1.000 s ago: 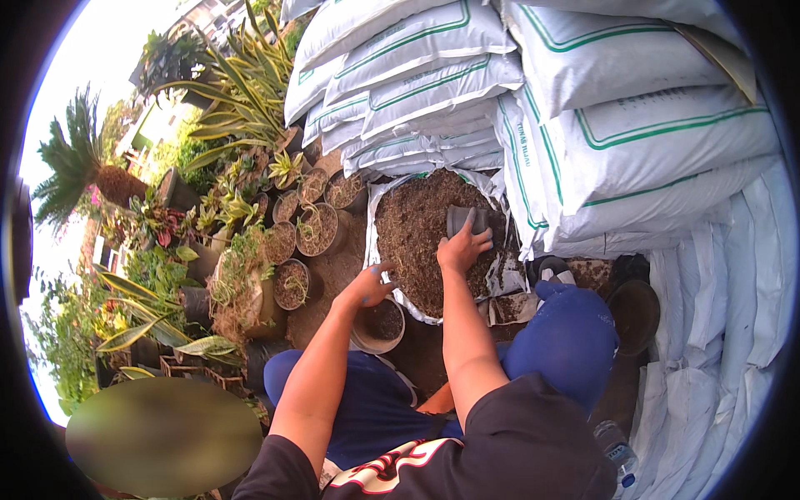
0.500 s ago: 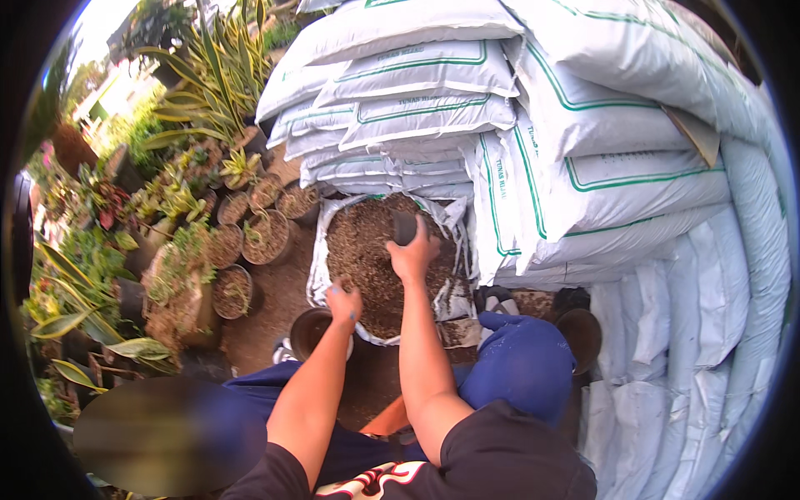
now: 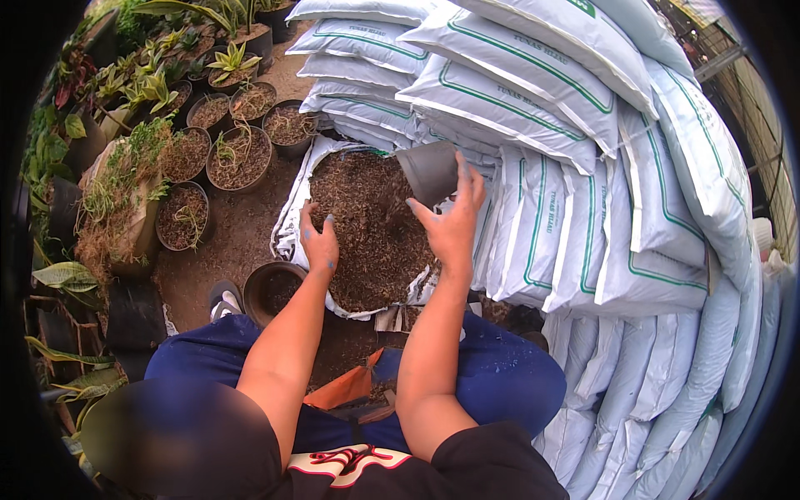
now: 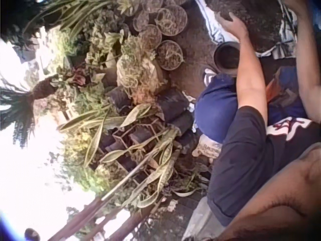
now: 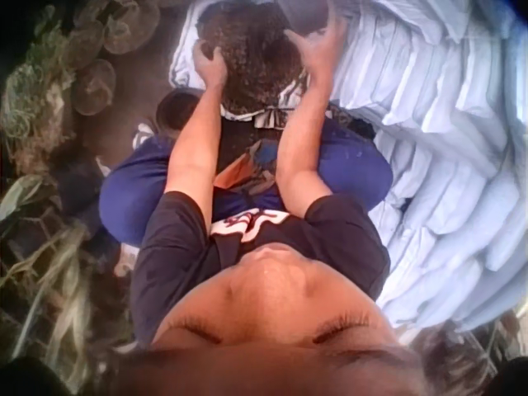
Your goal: The person pots a plant by scooping soil from a large bag into a small pot, placing a small seedling into the pot, and then filling the rest of the pot with soil.
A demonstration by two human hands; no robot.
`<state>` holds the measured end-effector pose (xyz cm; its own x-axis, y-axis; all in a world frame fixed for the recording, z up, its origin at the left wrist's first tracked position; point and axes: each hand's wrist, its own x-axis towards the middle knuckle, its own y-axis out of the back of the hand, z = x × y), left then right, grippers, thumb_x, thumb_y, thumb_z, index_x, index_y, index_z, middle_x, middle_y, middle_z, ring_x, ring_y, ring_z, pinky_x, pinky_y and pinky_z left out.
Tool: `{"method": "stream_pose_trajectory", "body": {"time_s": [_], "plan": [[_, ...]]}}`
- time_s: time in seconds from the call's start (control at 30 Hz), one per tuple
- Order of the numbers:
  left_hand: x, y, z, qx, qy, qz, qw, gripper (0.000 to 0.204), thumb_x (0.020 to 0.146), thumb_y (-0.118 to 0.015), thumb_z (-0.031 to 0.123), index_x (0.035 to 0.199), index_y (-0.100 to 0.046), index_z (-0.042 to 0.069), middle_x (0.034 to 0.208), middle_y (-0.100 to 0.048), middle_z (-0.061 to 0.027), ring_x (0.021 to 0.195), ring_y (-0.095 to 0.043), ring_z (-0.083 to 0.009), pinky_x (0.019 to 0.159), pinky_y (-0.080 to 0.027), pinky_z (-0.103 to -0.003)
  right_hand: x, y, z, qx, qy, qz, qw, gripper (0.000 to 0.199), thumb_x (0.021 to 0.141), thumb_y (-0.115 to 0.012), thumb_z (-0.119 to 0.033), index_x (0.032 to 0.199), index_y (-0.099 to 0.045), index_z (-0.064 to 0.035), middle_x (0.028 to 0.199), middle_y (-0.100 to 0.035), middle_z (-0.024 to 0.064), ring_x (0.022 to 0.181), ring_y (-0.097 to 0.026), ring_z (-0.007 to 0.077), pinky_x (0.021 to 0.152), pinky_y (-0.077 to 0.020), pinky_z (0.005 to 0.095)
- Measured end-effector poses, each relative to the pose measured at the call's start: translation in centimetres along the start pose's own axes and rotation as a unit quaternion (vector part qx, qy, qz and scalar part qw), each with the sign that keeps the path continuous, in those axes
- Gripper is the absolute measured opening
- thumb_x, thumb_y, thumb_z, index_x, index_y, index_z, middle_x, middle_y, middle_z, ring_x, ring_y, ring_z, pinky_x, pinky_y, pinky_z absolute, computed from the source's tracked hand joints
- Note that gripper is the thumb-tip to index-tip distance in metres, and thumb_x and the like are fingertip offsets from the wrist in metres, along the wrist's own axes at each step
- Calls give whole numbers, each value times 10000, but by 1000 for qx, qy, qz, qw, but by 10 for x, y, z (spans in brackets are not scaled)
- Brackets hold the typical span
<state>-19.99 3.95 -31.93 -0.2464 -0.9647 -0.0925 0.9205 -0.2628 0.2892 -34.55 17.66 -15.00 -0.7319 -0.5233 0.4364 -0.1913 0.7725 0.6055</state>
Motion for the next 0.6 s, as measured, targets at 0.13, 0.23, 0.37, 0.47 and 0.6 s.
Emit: {"method": "stream_pose_trajectory", "body": {"time_s": [0.13,0.23,0.37,0.47,0.6], "plan": [[6,-18,2,58,-3,-6,998,437,987,-635,250,1378,-517,95,1640,-360,-163,1569,-205,-349,1268,-114,-519,13,0,6,36,-1,-7,999,1029,654,-943,-153,1545,-429,-161,1502,-472,108,1350,-448,317,994,-484,432],[7,-33,-1,86,-11,-22,996,498,1007,-609,322,1436,-478,105,1667,-311,-156,1590,-140,-339,1273,-48,-532,14,-15,18,35,-14,-18,999,975,659,-926,-113,1507,-444,-115,1515,-477,123,1374,-432,337,1078,-431,452],[6,-51,-10,148,-56,-45,986,661,991,-627,388,1541,-401,101,1675,-291,-164,1595,-111,-347,1270,-43,-547,5,-46,53,-13,-31,-15,999,918,652,-912,-77,1455,-466,-87,1528,-461,144,1405,-408,379,1176,-338,484],[0,-61,-3,218,-118,-73,966,744,967,-640,450,1571,-381,100,1676,-287,-162,1590,-108,-371,1270,-61,-560,-7,-64,93,-72,-52,9,996,898,658,-906,-89,1446,-475,-78,1513,-451,160,1394,-425,386,1144,-366,510],[2,-69,-6,248,-179,-115,945,752,960,-642,454,1574,-392,98,1682,-276,-151,1588,-109,-374,1266,-96,-569,-27,-90,147,-108,-156,52,980,875,658,-874,-97,1439,-481,-71,1471,-449,204,1378,-426,425,1159,-347,520]]}}
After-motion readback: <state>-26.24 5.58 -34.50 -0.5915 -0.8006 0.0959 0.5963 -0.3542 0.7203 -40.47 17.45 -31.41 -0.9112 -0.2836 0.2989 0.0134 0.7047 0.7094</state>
